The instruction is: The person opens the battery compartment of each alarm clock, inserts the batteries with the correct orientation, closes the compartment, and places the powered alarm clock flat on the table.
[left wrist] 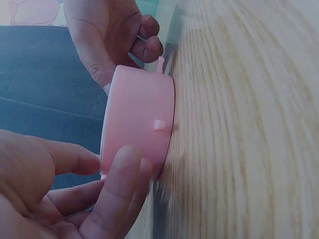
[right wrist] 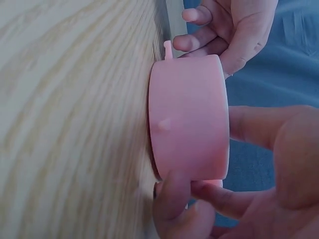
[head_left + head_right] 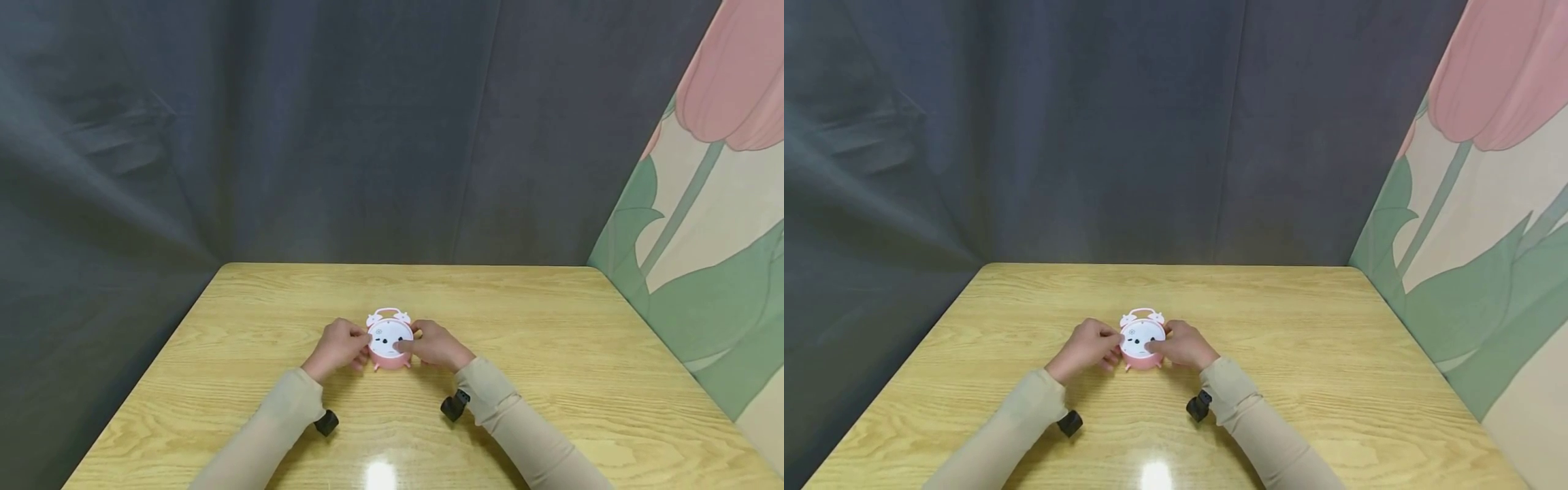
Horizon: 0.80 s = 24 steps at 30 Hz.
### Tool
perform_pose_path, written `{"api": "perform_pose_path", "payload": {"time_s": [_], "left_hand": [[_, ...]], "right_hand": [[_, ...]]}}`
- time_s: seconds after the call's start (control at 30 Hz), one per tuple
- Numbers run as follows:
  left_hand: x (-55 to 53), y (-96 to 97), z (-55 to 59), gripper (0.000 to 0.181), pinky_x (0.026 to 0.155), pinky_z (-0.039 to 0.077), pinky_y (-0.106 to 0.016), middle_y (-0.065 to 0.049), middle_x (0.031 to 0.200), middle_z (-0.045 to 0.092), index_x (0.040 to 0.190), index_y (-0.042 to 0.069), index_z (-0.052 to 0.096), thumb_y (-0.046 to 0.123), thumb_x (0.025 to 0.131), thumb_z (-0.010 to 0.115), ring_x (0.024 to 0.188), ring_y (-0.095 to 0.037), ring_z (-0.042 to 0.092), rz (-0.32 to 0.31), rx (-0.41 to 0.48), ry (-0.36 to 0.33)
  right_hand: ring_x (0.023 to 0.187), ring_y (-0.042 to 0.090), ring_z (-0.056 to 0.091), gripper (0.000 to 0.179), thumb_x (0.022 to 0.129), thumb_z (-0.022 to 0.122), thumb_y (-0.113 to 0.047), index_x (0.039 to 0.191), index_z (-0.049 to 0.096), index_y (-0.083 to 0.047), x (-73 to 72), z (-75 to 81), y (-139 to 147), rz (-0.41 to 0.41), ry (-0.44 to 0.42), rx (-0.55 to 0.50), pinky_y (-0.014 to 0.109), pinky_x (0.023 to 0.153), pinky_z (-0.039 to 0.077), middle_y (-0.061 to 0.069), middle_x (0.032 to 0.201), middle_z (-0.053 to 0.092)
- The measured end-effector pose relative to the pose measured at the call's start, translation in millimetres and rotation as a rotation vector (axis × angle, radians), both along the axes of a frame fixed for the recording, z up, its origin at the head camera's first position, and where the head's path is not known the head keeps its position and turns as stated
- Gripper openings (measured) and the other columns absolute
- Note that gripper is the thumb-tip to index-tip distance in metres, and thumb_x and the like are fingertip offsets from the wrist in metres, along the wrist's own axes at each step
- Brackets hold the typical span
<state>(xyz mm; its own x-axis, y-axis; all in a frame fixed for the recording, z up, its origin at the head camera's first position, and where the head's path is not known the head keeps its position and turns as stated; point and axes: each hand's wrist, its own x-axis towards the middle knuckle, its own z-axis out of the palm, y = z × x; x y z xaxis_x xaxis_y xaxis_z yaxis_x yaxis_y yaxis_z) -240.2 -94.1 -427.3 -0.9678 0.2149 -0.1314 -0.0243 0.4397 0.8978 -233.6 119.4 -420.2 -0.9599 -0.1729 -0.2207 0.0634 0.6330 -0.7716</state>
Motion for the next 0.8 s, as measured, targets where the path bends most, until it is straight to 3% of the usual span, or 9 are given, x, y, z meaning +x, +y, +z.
{"api": "perform_pose_path", "payload": {"time_s": [0.23,0.4,0.57,0.8], "left_hand": [[-4.5,0.0,-6.3,0.021,0.057,0.059,-0.032,-0.016,0.078,0.071,0.101,-0.009,0.071,0.007,0.098,0.058,0.058,-0.018,0.068,0.016,0.075,-0.031],[-7.7,-0.2,-8.7,0.022,0.057,0.059,-0.032,-0.015,0.077,0.071,0.103,-0.008,0.071,0.009,0.099,0.058,0.058,-0.017,0.068,0.008,0.080,-0.029],[-7.7,-0.7,-7.9,0.022,0.058,0.060,-0.032,-0.017,0.078,0.071,0.104,-0.008,0.071,0.009,0.099,0.057,0.060,-0.018,0.068,0.003,0.093,-0.036],[-8.1,0.6,-7.7,0.021,0.057,0.059,-0.030,-0.015,0.076,0.070,0.099,-0.010,0.070,0.004,0.098,0.055,0.058,-0.015,0.066,0.002,0.129,-0.065]], "right_hand": [[0.072,0.022,0.059,0.050,0.090,0.072,-0.041,0.121,0.055,-0.005,0.2,1.7,-0.7,-0.008,0.003,-0.010,0.030,0.059,0.046,0.007,0.093,0.062],[0.071,0.020,0.055,0.063,0.085,0.077,-0.042,0.126,0.052,-0.003,0.9,2.6,-1.0,-0.002,-0.007,-0.031,0.030,0.059,0.044,0.007,0.092,0.062],[0.082,0.018,0.057,0.083,0.079,0.083,-0.041,0.139,0.046,0.002,0.8,1.7,-1.4,0.019,0.011,-0.057,0.030,0.066,0.046,0.008,0.101,0.063],[0.095,0.020,0.060,0.092,0.070,0.092,-0.031,0.142,0.043,0.001,1.8,-4.4,-1.2,0.054,0.066,-0.114,0.034,0.079,0.048,0.009,0.111,0.065]]}}
